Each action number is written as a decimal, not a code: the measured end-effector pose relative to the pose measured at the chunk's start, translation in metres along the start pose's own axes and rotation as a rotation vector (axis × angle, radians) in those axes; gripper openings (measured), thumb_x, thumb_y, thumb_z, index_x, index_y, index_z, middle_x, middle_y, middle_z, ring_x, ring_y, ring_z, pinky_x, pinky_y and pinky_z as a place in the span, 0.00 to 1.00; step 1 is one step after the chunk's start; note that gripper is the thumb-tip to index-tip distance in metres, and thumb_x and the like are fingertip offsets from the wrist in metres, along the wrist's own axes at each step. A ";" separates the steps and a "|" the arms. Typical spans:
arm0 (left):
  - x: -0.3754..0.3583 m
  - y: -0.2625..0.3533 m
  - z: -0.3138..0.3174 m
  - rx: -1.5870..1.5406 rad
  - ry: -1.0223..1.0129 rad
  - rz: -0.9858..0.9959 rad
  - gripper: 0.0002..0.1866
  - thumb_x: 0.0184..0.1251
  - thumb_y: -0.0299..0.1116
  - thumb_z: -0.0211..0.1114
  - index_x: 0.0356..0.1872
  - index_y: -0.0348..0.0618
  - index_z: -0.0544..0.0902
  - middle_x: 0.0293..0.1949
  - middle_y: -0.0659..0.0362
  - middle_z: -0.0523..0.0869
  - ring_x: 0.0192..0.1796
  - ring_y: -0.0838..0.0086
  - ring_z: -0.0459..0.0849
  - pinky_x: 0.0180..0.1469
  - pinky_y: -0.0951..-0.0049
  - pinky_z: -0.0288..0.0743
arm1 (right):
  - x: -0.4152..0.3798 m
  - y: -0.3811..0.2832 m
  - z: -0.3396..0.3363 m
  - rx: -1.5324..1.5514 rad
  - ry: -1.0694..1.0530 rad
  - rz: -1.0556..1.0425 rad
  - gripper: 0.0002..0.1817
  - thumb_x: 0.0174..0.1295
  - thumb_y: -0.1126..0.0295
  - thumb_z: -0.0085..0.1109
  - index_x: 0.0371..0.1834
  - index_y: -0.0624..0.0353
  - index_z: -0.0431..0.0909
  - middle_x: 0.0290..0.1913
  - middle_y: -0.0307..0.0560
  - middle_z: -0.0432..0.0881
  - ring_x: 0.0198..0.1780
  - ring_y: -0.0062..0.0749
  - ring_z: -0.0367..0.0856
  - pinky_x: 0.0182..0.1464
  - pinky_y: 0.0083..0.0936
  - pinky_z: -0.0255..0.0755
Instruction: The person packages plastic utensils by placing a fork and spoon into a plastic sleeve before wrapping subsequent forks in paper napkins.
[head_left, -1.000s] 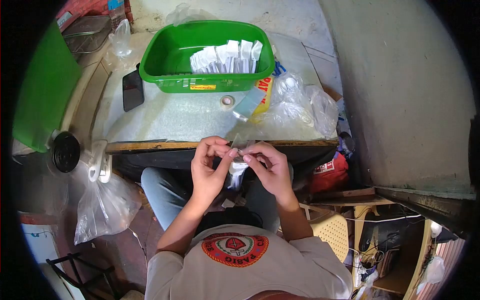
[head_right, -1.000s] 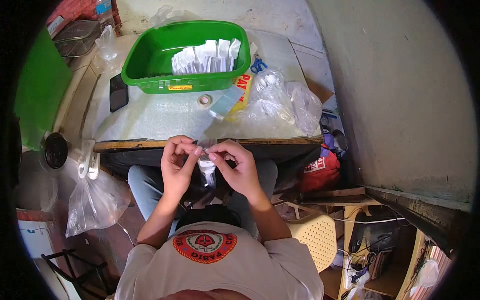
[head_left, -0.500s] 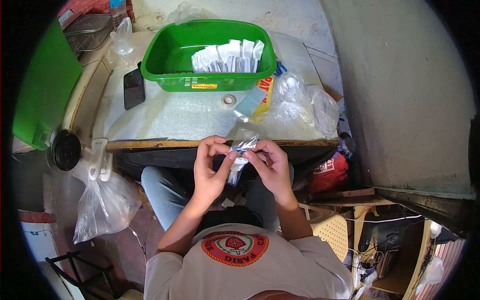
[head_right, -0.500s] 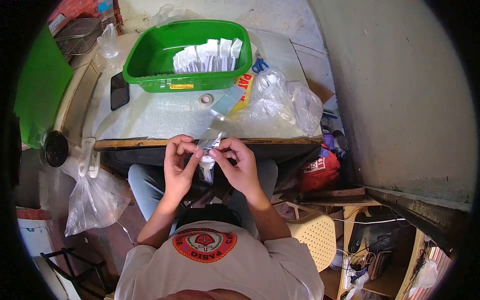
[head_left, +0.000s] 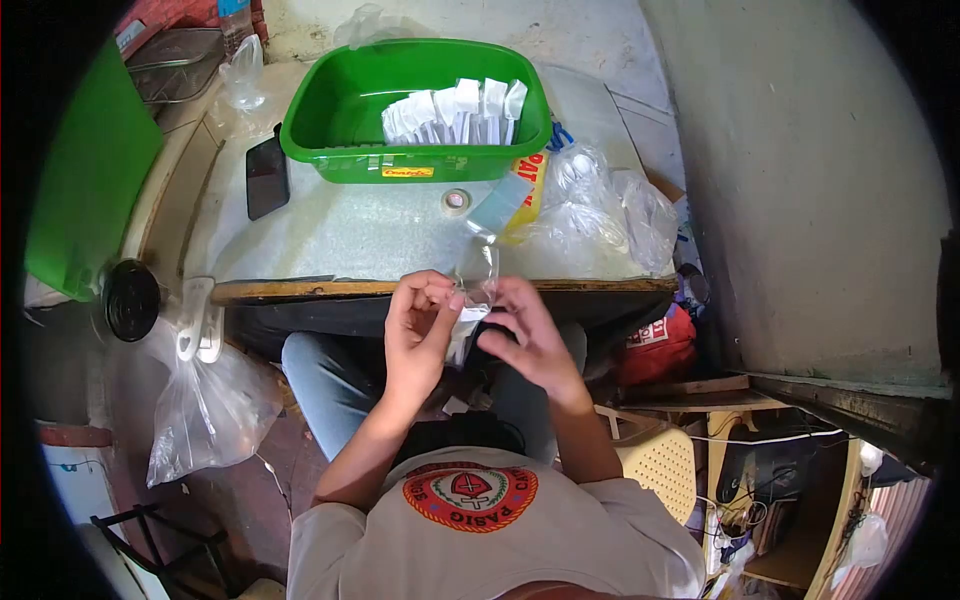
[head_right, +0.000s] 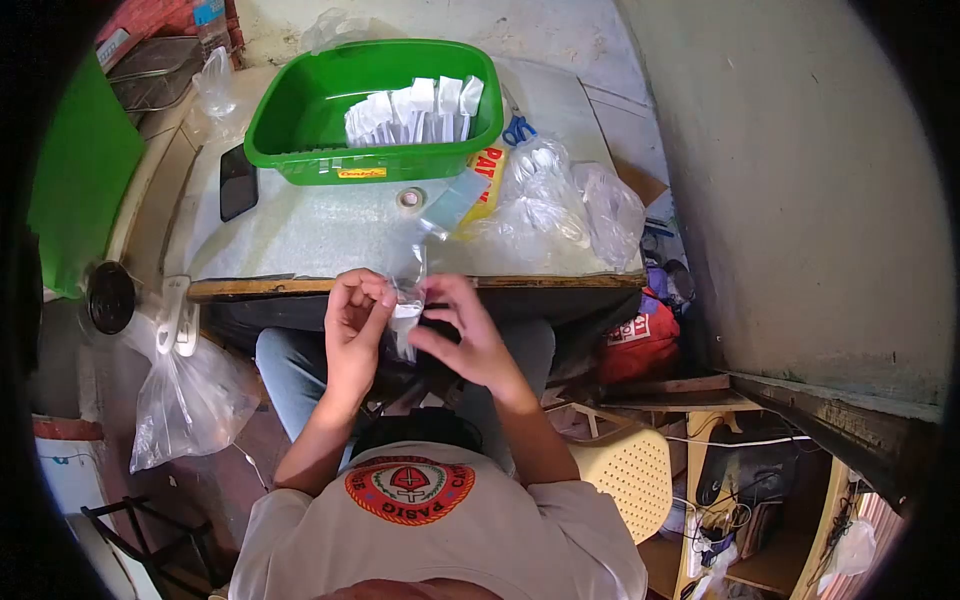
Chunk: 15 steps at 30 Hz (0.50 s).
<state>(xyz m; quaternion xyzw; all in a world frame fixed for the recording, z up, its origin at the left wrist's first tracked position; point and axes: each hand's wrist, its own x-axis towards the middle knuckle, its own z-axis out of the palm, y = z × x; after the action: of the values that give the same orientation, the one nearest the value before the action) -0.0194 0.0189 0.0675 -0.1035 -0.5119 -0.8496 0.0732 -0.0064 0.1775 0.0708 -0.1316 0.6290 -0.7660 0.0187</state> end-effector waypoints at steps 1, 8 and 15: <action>0.001 0.001 0.000 -0.041 0.014 -0.015 0.08 0.69 0.17 0.61 0.45 0.36 0.76 0.40 0.62 0.81 0.43 0.83 0.77 0.49 0.81 0.69 | -0.002 0.006 -0.001 -0.095 -0.115 0.005 0.29 0.58 0.77 0.68 0.62 0.60 0.66 0.56 0.42 0.75 0.63 0.26 0.70 0.64 0.28 0.65; -0.005 0.008 -0.003 -0.093 0.009 -0.052 0.05 0.72 0.19 0.56 0.43 0.37 0.80 0.42 0.60 0.82 0.46 0.79 0.78 0.52 0.79 0.70 | -0.001 0.004 0.009 -0.544 -0.071 -0.095 0.11 0.61 0.74 0.66 0.46 0.64 0.80 0.38 0.45 0.86 0.42 0.25 0.85 0.48 0.24 0.76; -0.003 0.030 -0.012 0.322 -0.258 0.187 0.13 0.64 0.16 0.57 0.42 0.40 0.89 0.48 0.56 0.83 0.53 0.68 0.79 0.57 0.72 0.70 | 0.001 0.000 0.007 -0.704 -0.004 -0.255 0.10 0.61 0.76 0.64 0.45 0.63 0.80 0.38 0.51 0.85 0.38 0.33 0.86 0.43 0.25 0.76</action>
<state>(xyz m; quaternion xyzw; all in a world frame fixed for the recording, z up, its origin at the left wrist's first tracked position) -0.0111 -0.0056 0.0867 -0.2452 -0.6343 -0.7261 0.1013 -0.0056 0.1712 0.0724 -0.2088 0.8323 -0.4989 -0.1220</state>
